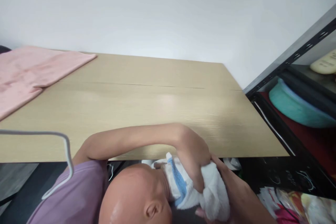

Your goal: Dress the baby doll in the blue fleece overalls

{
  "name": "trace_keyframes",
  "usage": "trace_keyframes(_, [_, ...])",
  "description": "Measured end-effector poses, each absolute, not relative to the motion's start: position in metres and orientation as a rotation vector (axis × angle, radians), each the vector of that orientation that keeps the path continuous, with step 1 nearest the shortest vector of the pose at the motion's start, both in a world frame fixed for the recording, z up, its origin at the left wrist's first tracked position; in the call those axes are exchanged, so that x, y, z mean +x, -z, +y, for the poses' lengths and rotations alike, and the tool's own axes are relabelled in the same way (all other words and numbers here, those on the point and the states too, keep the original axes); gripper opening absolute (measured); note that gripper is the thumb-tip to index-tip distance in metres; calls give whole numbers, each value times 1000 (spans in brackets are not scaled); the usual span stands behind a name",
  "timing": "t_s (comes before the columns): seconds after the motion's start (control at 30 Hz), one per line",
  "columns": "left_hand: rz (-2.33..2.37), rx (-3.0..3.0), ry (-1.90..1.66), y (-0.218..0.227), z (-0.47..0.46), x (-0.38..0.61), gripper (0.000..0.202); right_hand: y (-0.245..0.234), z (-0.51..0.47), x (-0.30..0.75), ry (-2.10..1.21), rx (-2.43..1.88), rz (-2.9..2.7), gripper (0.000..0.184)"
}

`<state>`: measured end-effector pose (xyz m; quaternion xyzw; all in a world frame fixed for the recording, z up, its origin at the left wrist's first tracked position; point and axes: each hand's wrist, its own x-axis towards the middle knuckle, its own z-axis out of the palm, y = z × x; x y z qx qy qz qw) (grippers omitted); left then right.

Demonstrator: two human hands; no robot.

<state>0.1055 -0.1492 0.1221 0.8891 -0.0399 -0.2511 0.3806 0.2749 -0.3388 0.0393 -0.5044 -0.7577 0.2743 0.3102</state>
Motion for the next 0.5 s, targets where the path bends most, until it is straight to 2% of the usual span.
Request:
trace_keyframes(0.07, [-104,2274,719,-126,-147,105,64,-46,-334,270,-970,-1424,-1879,73])
trace_keyframes(0.13, [-116,2230,768,-131,-145,101,56,-53,-330,268,-1160,-1529,-1730,40])
trace_keyframes(0.23, [-95,2147,712,-137,-135,92,40,-59,-327,274,-1240,-1604,-1554,36])
trace_keyframes(0.3, [-89,2077,615,-137,-120,85,43,-60,-328,280,-1216,-1607,-1511,34])
trace_keyframes(0.4, [-93,1830,414,-130,-96,71,35,-61,-328,291,-1153,-1612,-1453,24])
trace_keyframes(0.43, [-91,1759,354,-128,-90,65,39,-60,-327,295,-1120,-1613,-1426,24])
trace_keyframes(0.5, [-93,1697,251,-125,-88,51,59,-56,-321,303,-1062,-1601,-1362,32])
